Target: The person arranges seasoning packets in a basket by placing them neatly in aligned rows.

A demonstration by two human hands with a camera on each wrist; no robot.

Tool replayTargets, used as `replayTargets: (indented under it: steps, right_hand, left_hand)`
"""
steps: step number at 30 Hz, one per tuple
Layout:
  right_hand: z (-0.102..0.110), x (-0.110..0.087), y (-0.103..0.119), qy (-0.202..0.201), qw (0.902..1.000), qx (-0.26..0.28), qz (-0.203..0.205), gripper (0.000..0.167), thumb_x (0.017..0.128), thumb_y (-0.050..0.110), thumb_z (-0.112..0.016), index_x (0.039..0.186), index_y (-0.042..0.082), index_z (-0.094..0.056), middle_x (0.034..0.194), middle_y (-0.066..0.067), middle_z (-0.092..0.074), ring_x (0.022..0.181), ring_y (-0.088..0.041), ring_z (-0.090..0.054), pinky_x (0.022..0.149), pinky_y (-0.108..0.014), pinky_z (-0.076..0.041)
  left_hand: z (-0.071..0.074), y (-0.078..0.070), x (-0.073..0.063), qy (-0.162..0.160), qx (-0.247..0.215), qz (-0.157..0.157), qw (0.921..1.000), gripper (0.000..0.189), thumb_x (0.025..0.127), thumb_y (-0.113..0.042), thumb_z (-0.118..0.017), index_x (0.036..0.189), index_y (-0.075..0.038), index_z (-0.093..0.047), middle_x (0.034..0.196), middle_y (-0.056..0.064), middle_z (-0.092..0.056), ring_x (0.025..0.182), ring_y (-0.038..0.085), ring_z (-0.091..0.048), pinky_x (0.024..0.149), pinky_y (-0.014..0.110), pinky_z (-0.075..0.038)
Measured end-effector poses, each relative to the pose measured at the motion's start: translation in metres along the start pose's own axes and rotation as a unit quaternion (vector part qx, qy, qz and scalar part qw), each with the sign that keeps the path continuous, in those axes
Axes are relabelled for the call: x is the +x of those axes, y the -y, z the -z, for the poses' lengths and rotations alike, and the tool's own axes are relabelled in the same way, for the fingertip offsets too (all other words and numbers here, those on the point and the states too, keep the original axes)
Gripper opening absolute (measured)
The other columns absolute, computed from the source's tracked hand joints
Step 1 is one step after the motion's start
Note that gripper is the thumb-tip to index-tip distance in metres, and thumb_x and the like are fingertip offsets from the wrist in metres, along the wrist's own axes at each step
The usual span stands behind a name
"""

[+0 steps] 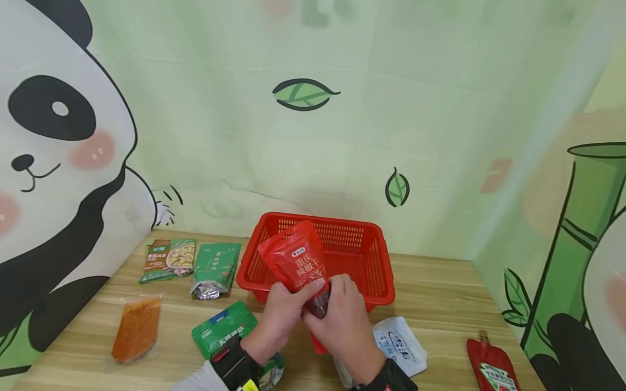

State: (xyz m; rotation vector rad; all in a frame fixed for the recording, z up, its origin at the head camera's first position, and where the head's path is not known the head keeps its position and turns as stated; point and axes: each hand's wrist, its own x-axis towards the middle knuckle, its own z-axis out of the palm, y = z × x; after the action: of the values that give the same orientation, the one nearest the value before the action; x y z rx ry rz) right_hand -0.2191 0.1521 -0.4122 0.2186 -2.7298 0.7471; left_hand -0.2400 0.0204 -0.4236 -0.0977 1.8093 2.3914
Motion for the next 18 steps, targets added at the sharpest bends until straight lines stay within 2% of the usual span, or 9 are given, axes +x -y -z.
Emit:
replayTargets:
  steps: [9, 18]
  right_hand:
    - [0.003, -0.002, -0.002, 0.030, 0.9992, 0.028, 0.003, 0.068, 0.071, 0.044, -0.092, 0.118, 0.019, -0.050, 0.109, 0.003, -0.058, 0.095, -0.013, -0.057, 0.086, -0.039, -0.061]
    - [0.005, -0.007, -0.006, 0.051, 0.9964, 0.067, 0.008, 0.070, 0.072, 0.052, -0.090, 0.123, 0.023, -0.050, 0.114, 0.007, -0.058, 0.099, -0.013, -0.057, 0.085, -0.037, -0.061]
  left_hand:
    - [0.005, -0.001, 0.002, 0.011, 0.014, -0.006, 0.9998, 0.072, 0.080, -0.047, -0.086, 0.136, -0.018, -0.050, 0.130, 0.001, -0.067, 0.114, 0.021, -0.067, 0.098, 0.041, -0.058]
    - [0.015, -0.005, 0.001, 0.028, 0.052, -0.002, 0.9983, 0.076, 0.080, -0.050, -0.084, 0.137, -0.017, -0.048, 0.131, 0.002, -0.066, 0.114, 0.021, -0.066, 0.098, 0.041, -0.058]
